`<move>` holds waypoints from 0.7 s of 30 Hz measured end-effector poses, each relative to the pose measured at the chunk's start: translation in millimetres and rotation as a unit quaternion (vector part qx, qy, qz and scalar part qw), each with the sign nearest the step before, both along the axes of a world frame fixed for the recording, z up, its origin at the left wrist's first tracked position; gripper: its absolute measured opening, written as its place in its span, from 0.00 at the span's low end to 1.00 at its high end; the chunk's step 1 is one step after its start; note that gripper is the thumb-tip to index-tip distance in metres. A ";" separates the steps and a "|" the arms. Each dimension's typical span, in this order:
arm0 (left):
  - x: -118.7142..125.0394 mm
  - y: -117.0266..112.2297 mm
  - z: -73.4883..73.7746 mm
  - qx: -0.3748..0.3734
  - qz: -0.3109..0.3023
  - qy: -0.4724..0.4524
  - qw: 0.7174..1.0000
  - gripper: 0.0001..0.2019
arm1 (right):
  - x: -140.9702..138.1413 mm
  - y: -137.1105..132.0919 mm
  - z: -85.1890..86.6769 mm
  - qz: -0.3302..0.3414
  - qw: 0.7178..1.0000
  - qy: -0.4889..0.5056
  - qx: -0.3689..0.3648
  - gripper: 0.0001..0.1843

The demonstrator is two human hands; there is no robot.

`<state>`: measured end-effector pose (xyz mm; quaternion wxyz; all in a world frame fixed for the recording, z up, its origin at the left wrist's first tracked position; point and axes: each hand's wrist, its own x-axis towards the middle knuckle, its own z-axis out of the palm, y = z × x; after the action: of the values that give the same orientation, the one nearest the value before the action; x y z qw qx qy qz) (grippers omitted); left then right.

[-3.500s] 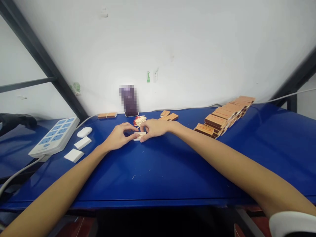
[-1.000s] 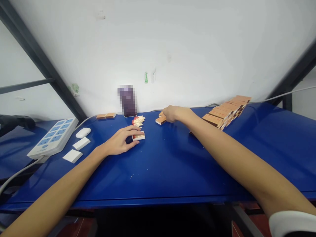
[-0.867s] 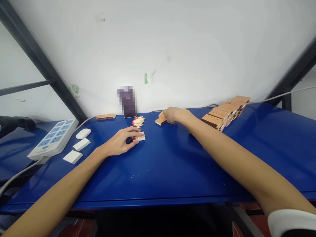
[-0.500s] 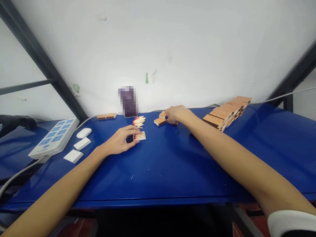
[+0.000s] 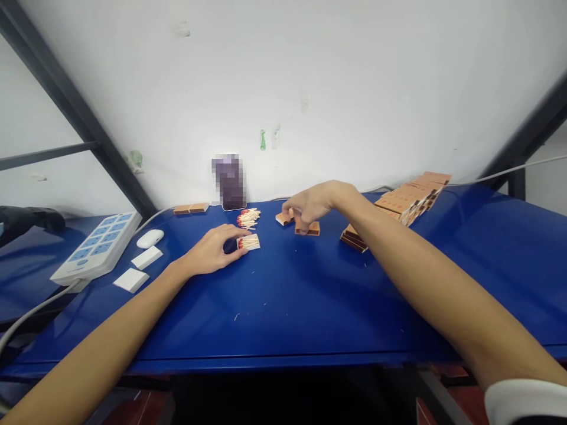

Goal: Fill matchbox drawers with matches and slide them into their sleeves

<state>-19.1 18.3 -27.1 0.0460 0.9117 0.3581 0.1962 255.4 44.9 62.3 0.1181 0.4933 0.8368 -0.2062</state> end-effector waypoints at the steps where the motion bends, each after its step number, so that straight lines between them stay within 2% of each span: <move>1: 0.0 0.2 -0.2 0.001 0.001 0.000 1.000 0.19 | -5.3 -3.9 0.5 0.044 0.998 0.037 -0.036 0.21; 2: 0.0 0.2 -0.2 0.002 0.001 0.001 1.000 0.19 | -11.1 -7.0 -0.3 0.084 0.992 0.065 -0.066 0.20; 4: 0.1 -0.2 0.4 0.007 0.000 0.002 1.000 0.18 | -22.7 -10.3 -5.1 0.132 0.983 0.104 -0.071 0.20; 9: -0.2 -1.1 2.3 0.012 -0.009 0.000 1.000 0.18 | -38.0 -4.0 -25.2 0.159 0.977 0.134 -0.045 0.20; 11: -0.5 -1.2 2.1 0.010 -0.009 -0.003 1.000 0.18 | -38.7 0.3 -32.1 0.173 0.974 0.149 -0.012 0.20; 15: -1.9 -0.8 1.2 0.006 0.017 -0.005 1.000 0.21 | -40.2 4.6 -42.7 0.209 0.957 0.172 0.104 0.21; 18: -3.6 -0.1 1.8 0.003 0.051 0.013 0.999 0.24 | -43.8 3.8 -49.8 0.226 0.946 0.179 0.149 0.22; 21: -5.4 0.9 3.4 0.008 0.071 0.029 0.997 0.22 | -47.4 1.7 -54.7 0.225 0.944 0.168 0.174 0.22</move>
<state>-24.5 19.2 -23.7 0.0148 0.8896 0.4215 0.1752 208.0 46.6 7.6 -0.0680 0.2631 0.9566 -0.1053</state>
